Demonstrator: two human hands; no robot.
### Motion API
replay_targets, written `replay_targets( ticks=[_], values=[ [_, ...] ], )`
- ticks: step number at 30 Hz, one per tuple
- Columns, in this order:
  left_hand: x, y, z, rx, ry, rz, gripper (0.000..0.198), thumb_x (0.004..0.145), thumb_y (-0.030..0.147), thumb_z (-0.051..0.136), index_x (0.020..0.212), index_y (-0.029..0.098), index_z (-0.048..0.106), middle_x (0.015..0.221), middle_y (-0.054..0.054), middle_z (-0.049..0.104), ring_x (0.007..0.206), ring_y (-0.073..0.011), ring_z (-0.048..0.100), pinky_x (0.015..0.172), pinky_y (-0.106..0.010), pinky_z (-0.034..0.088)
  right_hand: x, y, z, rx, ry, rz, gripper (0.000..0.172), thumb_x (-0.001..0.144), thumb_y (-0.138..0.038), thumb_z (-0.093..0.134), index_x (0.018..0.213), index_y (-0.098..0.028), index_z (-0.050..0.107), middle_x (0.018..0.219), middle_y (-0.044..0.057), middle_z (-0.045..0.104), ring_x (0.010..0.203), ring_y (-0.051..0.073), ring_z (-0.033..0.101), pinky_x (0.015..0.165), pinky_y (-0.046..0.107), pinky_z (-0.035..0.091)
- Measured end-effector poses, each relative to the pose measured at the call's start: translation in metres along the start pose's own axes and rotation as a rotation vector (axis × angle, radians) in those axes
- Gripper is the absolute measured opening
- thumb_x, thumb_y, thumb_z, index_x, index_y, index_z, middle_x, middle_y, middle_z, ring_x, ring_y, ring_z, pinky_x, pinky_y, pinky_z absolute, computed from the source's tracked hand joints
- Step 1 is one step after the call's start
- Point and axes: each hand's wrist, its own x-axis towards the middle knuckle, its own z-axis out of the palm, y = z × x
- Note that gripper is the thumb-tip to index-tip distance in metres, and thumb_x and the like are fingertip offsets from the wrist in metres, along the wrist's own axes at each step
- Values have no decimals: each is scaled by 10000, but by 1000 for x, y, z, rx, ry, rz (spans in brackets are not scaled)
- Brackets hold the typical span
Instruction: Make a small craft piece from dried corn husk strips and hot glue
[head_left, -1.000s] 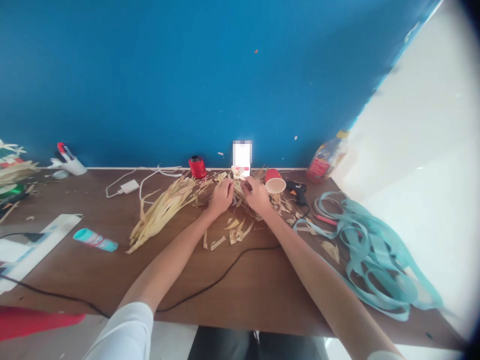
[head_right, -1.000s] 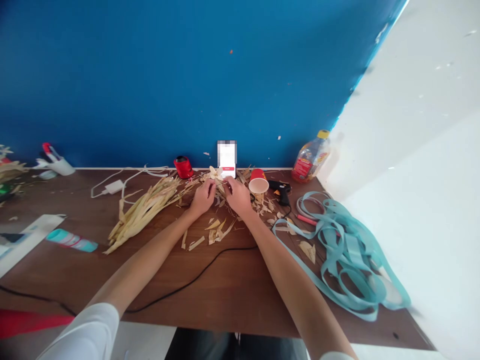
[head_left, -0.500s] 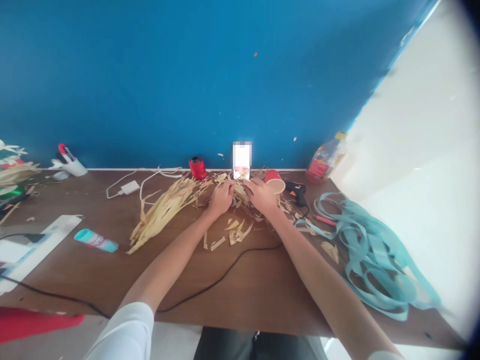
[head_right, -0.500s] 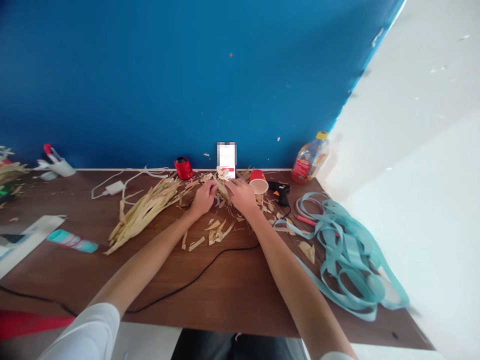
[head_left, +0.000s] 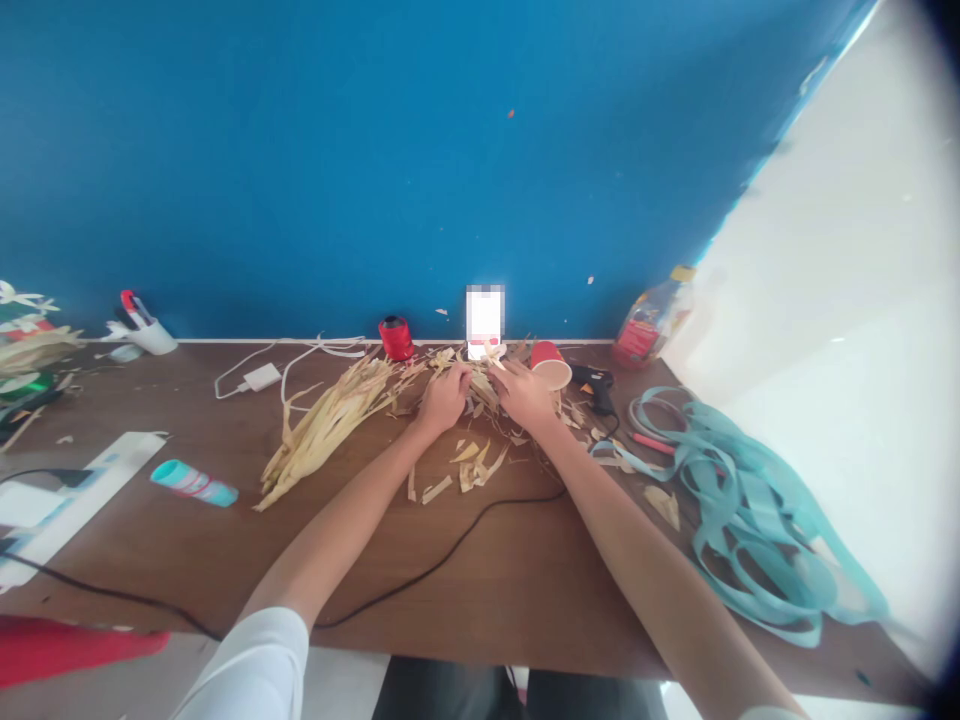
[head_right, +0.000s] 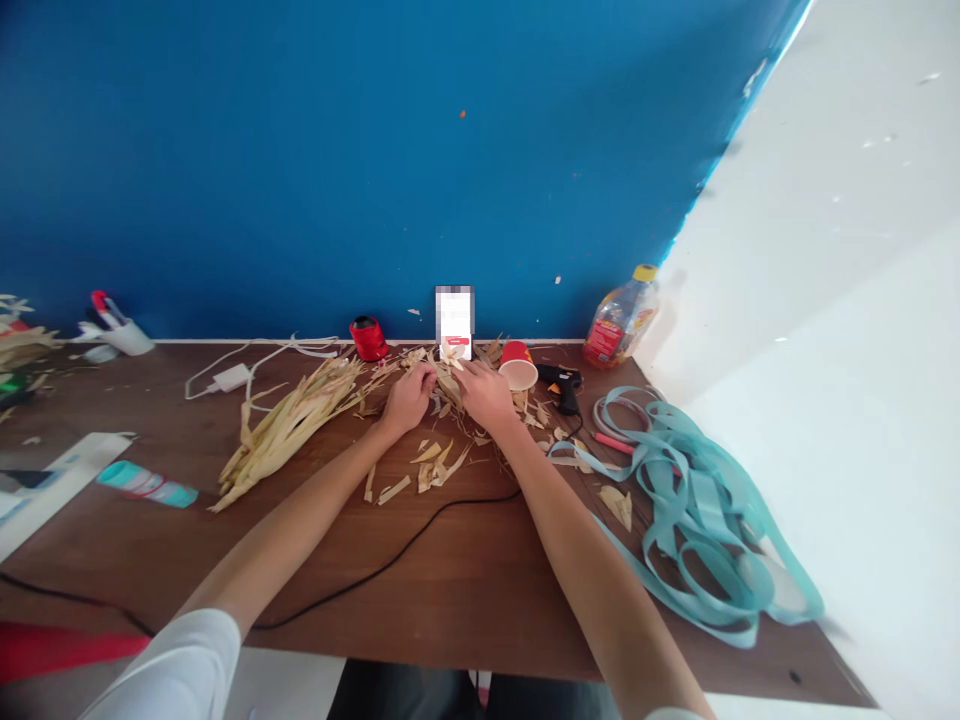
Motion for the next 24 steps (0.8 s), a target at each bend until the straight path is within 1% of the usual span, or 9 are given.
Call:
replay_targets(
  ticks=[6, 10, 14, 17, 21, 24],
  values=[
    [1, 3, -2, 35, 4, 34, 252, 957, 359, 349, 964, 208, 550, 841, -56, 645, 796, -199, 610, 714, -291, 422, 1, -2, 6, 114, -3, 117, 240, 937, -246, 422, 1019, -202, 643, 989, 90, 678, 909, 228, 588, 697, 293, 388],
    [1, 5, -2, 54, 48, 18, 208, 936, 314, 402, 888, 199, 569, 740, -38, 619, 707, -179, 595, 657, -271, 406, 1, -7, 6, 146, -16, 123, 208, 920, -231, 430, 983, -211, 627, 929, 67, 681, 856, 213, 597, 662, 282, 375],
    [1, 4, 0, 7, 85, 4, 109, 892, 250, 461, 862, 202, 554, 712, -17, 600, 669, -163, 577, 646, -265, 406, 1, -9, 2, 158, -25, 127, 176, 889, -206, 454, 937, -224, 622, 897, 45, 680, 830, 202, 598, 628, 276, 353],
    [1, 4, 1, -24, 88, -18, 75, 872, 233, 483, 902, 203, 545, 713, -8, 603, 653, -156, 577, 639, -264, 414, 1, -8, 1, 161, -31, 142, 157, 869, -205, 474, 914, -233, 621, 884, 30, 682, 797, 198, 602, 614, 274, 345],
    [1, 5, 0, -65, 65, -37, 149, 866, 213, 489, 1009, 194, 526, 701, -1, 607, 641, -153, 585, 638, -270, 425, 2, -7, 4, 173, -40, 174, 152, 858, -213, 482, 898, -230, 627, 873, 35, 692, 779, 204, 608, 603, 272, 349],
    [2, 4, -1, -82, 55, -37, 178, 867, 224, 490, 1041, 192, 510, 676, 9, 590, 621, -150, 572, 627, -271, 418, 2, -5, 8, 199, -43, 213, 152, 852, -230, 489, 892, -225, 635, 851, 46, 697, 777, 215, 615, 618, 278, 371]
  ],
)
